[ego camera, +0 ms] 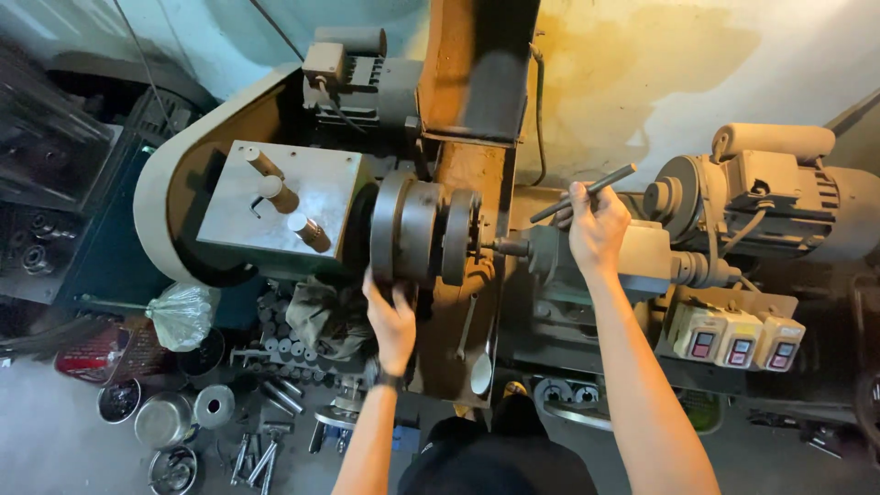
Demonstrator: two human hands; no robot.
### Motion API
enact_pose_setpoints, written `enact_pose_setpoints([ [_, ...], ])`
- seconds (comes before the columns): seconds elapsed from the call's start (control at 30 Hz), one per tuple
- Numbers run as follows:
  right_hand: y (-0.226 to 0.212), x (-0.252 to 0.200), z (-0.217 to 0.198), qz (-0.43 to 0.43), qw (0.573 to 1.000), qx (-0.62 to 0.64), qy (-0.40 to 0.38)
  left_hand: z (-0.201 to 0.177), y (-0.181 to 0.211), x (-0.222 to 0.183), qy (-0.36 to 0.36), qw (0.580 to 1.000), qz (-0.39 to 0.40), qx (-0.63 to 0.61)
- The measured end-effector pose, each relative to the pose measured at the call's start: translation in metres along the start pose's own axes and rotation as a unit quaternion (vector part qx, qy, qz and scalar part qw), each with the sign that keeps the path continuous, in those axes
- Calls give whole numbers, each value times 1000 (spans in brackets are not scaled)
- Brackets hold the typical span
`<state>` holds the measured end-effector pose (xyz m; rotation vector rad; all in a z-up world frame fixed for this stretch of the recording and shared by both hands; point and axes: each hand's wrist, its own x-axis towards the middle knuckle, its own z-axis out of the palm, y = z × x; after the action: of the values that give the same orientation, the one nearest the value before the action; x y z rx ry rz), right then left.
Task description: Operating a metal lathe to shape a cylindrical workpiece by adjusting the chuck and tool feed.
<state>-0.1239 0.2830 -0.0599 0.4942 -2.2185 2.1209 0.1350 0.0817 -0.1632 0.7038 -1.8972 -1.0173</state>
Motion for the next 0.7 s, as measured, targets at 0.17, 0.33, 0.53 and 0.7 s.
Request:
enact_pose_setpoints([
  [0.17,-10,0,7,17,1000,0,24,-11,36,13,15,995,56,85],
  [0.33,-12,-1,4,9,999,-26,26,18,106,160,-65,975,183,111],
  [0.53,-9,1,-3,-2,1000,-4,-1,37,98,181,-258,890,-101,361],
  [0.7,-4,-1,-3,15,1000,-8,-7,-5,94,86,-24,996,79,34],
])
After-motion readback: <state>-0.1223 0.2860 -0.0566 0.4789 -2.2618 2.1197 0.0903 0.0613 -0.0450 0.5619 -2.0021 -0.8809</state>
